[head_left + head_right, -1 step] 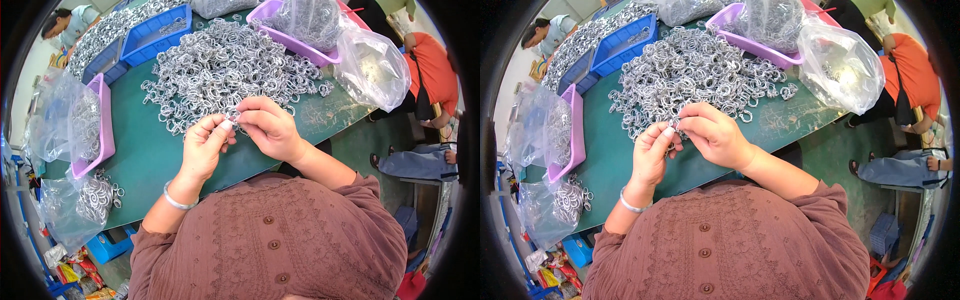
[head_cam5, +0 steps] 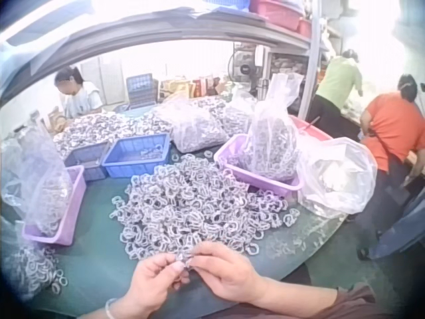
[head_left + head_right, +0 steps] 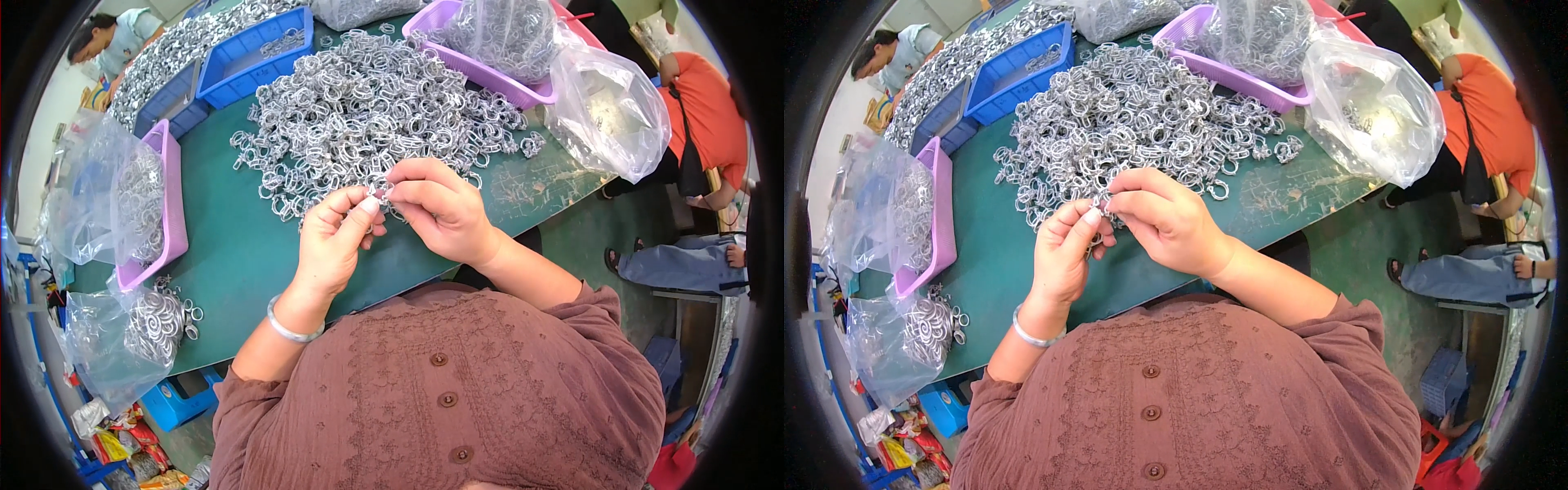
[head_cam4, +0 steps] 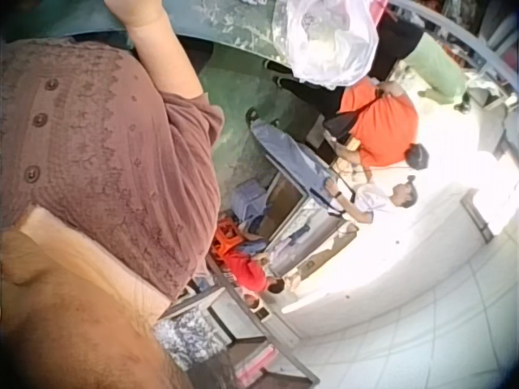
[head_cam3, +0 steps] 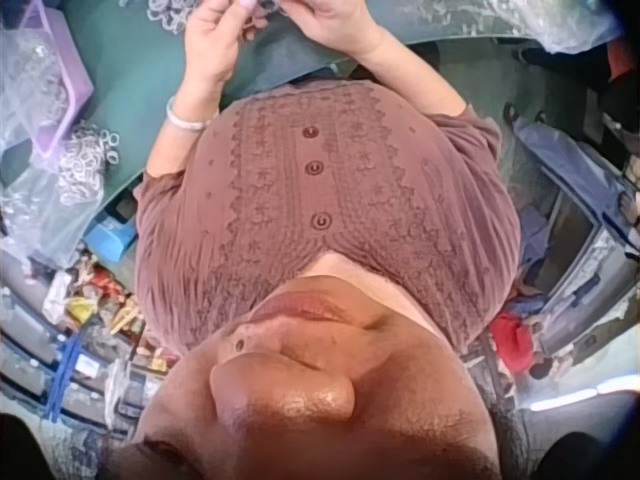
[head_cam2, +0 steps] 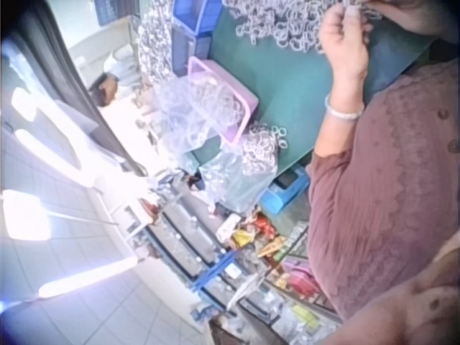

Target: The person picks up metal ring clips from a pile on the table and interlocks them together by hand.

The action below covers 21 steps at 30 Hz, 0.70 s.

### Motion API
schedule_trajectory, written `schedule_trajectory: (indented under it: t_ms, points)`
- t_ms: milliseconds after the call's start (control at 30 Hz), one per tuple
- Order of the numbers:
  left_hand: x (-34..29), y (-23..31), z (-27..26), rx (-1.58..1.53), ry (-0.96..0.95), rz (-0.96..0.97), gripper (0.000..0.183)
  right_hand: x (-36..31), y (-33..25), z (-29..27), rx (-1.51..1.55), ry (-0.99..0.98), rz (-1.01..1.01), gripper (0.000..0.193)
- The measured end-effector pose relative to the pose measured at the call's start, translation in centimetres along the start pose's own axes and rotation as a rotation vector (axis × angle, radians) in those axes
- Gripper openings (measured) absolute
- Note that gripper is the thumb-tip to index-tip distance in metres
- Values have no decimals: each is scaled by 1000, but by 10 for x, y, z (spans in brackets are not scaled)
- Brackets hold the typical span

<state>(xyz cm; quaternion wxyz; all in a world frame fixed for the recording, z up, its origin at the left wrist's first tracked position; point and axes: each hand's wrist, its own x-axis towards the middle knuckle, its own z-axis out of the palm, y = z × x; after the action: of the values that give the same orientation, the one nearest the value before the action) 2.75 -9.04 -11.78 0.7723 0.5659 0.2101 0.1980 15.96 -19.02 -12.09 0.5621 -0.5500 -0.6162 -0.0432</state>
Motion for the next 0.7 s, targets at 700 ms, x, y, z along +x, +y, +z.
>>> schedule_trajectory:
  t_ms: [700]
  points:
    - [0, -1, -3, -119, -9, -24, 18, -3, 2, -1, -31, -38, -69, 21]
